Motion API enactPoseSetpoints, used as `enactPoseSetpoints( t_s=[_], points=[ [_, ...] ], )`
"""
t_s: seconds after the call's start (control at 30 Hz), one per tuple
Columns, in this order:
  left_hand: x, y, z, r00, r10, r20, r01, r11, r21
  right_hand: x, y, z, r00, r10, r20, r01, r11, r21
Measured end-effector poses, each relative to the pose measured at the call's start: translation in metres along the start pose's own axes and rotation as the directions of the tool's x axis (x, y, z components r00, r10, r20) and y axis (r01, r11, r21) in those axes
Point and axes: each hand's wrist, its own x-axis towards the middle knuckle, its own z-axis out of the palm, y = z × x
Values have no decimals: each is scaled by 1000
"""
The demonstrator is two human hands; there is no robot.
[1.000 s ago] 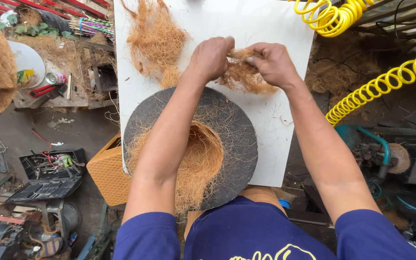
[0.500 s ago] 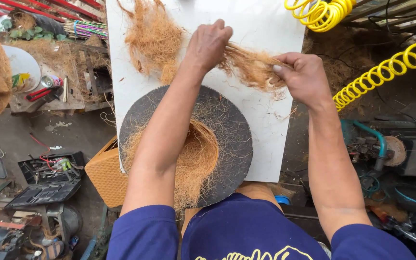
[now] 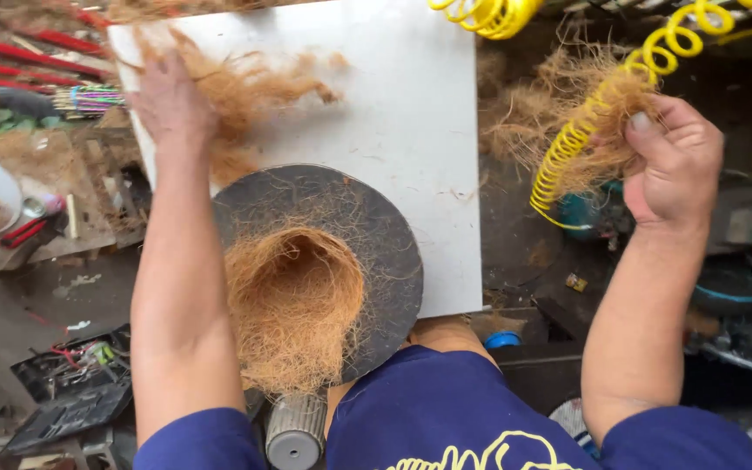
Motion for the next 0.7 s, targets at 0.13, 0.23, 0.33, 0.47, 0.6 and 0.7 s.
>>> enactPoseSetpoints(
  t_s=[0.13,0.23,0.33,0.47,0.6,0.7],
  points=[
    [-61,63,-47,995,88,52,-83,992,-90,-17,-3,20,998,0,63,-4,998,59],
    [-102,119,-28,754,442,-486,-654,439,-616,-29,-2,42,986,58,153,-75,991,107],
    [-149,164,-41,486,672,-559,-679,-112,-725,-40,-5,56,962,114,246,-141,985,95],
    [-185,161,-61,472,841,-263,-354,-92,-931,-47,-8,45,962,104,253,-121,991,51],
    [-201,119,-63,572,813,-107,-189,4,-982,-56,-9,24,960,91,266,-35,977,-209],
    [-215,92,-65,544,839,-1,-245,158,-957,-69,-7,18,925,131,358,-21,955,-295]
  ],
)
